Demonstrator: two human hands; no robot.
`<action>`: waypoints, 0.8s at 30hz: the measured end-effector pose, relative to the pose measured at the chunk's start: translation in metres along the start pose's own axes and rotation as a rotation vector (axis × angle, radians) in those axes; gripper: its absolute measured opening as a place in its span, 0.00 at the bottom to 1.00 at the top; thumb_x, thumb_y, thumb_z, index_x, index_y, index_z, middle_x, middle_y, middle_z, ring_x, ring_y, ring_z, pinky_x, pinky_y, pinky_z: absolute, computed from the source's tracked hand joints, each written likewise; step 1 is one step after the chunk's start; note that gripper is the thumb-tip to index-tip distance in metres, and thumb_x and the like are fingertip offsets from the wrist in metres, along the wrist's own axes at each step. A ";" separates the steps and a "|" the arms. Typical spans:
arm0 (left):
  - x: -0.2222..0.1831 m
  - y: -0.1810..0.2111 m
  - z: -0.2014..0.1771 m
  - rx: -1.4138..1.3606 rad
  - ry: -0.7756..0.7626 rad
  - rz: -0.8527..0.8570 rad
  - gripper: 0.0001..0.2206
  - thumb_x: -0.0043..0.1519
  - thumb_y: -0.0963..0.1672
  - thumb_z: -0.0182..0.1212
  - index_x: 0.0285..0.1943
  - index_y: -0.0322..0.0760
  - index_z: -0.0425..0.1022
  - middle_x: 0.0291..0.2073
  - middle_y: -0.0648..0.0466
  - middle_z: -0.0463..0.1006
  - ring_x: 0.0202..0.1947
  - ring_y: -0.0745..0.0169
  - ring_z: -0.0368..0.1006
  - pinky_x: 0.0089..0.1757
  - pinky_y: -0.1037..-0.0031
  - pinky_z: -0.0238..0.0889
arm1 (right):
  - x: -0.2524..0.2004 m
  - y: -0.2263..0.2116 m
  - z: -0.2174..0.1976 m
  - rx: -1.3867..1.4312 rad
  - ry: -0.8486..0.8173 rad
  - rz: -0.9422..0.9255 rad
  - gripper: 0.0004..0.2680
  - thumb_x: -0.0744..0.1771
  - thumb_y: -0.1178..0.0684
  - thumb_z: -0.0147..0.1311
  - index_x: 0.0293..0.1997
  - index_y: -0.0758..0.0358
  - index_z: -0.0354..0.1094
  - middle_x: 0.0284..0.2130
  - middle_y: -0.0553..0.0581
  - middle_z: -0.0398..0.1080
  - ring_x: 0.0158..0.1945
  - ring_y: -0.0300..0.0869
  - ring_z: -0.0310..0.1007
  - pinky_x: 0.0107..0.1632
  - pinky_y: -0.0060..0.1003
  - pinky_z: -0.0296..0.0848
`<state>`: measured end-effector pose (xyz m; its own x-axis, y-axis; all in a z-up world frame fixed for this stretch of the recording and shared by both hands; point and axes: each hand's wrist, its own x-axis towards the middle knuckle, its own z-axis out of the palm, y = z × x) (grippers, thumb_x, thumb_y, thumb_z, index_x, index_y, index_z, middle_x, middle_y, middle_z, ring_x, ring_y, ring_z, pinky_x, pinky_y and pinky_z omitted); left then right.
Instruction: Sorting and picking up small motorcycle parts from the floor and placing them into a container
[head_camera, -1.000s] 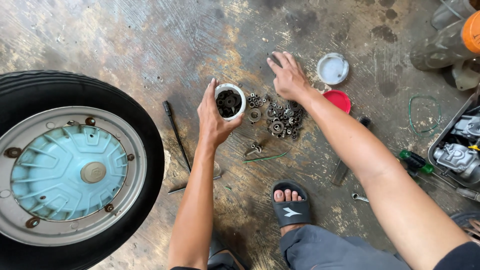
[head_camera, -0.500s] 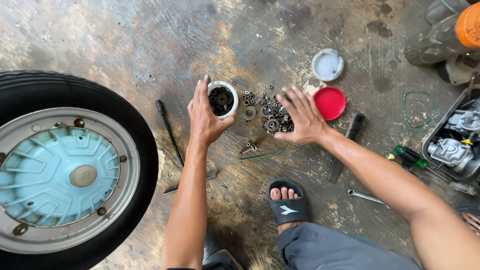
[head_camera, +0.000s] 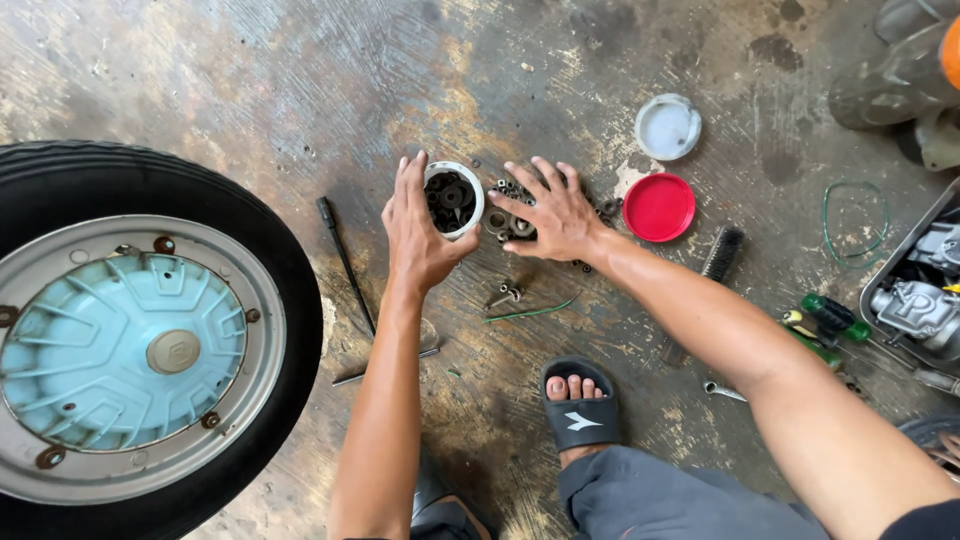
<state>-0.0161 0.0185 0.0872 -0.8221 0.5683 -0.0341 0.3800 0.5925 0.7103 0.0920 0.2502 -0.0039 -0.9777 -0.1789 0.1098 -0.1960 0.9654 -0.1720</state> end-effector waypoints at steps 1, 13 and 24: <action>0.000 0.000 0.001 -0.002 0.002 -0.005 0.54 0.45 0.52 0.77 0.81 0.46 0.45 0.74 0.50 0.57 0.78 0.47 0.46 0.65 0.47 0.49 | 0.001 0.003 0.004 0.001 -0.004 -0.004 0.30 0.64 0.20 0.44 0.75 0.27 0.48 0.69 0.60 0.53 0.70 0.60 0.53 0.64 0.63 0.54; 0.000 -0.001 0.000 0.013 0.017 0.008 0.54 0.45 0.52 0.77 0.81 0.44 0.46 0.75 0.47 0.57 0.78 0.47 0.44 0.66 0.45 0.47 | 0.007 0.023 0.027 0.019 0.211 -0.194 0.11 0.63 0.44 0.59 0.44 0.51 0.66 0.42 0.56 0.62 0.45 0.51 0.69 0.39 0.44 0.66; -0.002 -0.001 0.000 -0.008 0.033 0.017 0.54 0.46 0.52 0.78 0.81 0.46 0.45 0.77 0.51 0.54 0.79 0.49 0.43 0.67 0.46 0.47 | 0.002 0.042 0.051 0.070 0.143 -0.168 0.24 0.57 0.54 0.73 0.54 0.67 0.63 0.37 0.62 0.65 0.40 0.54 0.70 0.34 0.45 0.77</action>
<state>-0.0146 0.0167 0.0866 -0.8289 0.5593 0.0013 0.3911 0.5780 0.7162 0.0776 0.2810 -0.0608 -0.9114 -0.3027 0.2790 -0.3648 0.9079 -0.2067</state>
